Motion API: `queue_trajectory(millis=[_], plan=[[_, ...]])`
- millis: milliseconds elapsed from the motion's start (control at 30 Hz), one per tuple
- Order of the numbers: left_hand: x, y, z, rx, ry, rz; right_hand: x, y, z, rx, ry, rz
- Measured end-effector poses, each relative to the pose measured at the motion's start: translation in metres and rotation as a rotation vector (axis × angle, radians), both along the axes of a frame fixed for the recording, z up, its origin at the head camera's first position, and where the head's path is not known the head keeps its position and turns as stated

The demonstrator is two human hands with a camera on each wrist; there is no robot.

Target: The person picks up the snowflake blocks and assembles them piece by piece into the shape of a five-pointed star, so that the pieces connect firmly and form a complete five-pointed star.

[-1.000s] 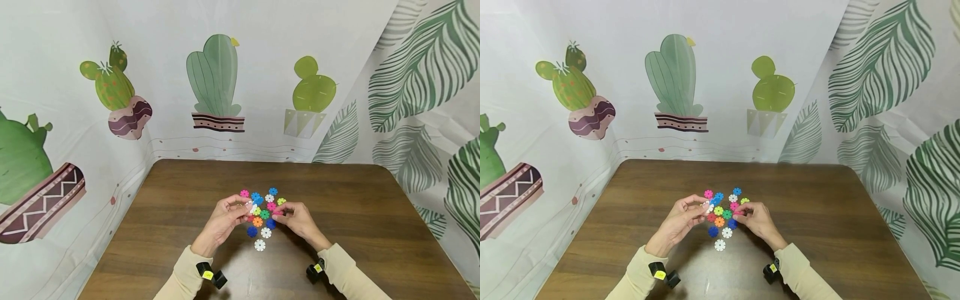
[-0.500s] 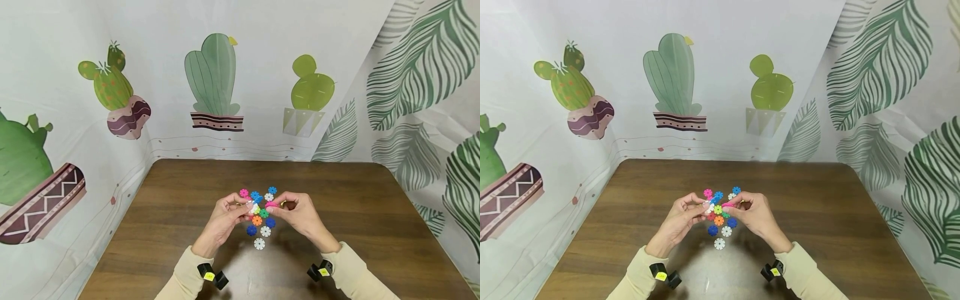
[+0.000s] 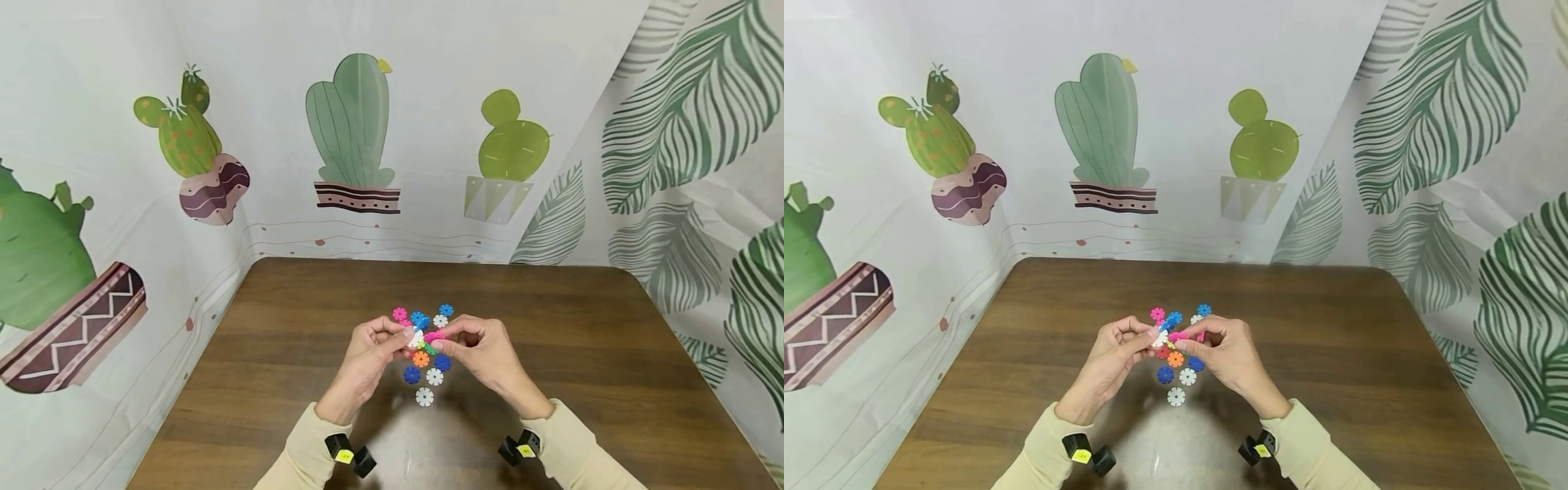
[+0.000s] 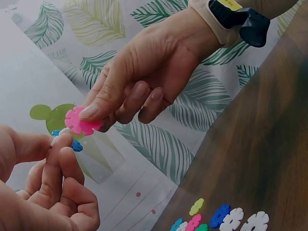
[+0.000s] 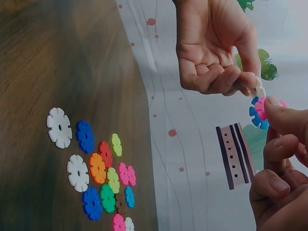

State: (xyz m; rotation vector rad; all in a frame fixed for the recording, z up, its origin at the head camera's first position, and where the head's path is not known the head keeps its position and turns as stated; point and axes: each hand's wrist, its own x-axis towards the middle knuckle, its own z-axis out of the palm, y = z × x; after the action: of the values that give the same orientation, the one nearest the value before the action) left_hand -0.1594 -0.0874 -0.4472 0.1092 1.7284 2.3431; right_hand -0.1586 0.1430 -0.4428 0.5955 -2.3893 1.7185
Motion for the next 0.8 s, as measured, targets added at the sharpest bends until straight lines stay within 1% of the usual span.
queue_trajectory(millis=[133,333,667,800], plan=[[0.0009,0.0016,0.0005,-0.014,0.005,0.009,0.0009,-0.0009,0.0001,0.01,0.009,-0.004],[0.0021,0.0029,0.0016,-0.021,0.015,0.015,0.001,-0.0021,-0.001,-0.003,0.016,-0.011],[0.0029,0.0056,0.0027,-0.045,0.053,0.006,-0.0017,-0.0013,-0.0014,0.001,0.051,0.01],[0.0033,0.0066,0.0033,-0.065,0.058,0.003,-0.0029,-0.0009,-0.0011,-0.003,0.085,0.033]])
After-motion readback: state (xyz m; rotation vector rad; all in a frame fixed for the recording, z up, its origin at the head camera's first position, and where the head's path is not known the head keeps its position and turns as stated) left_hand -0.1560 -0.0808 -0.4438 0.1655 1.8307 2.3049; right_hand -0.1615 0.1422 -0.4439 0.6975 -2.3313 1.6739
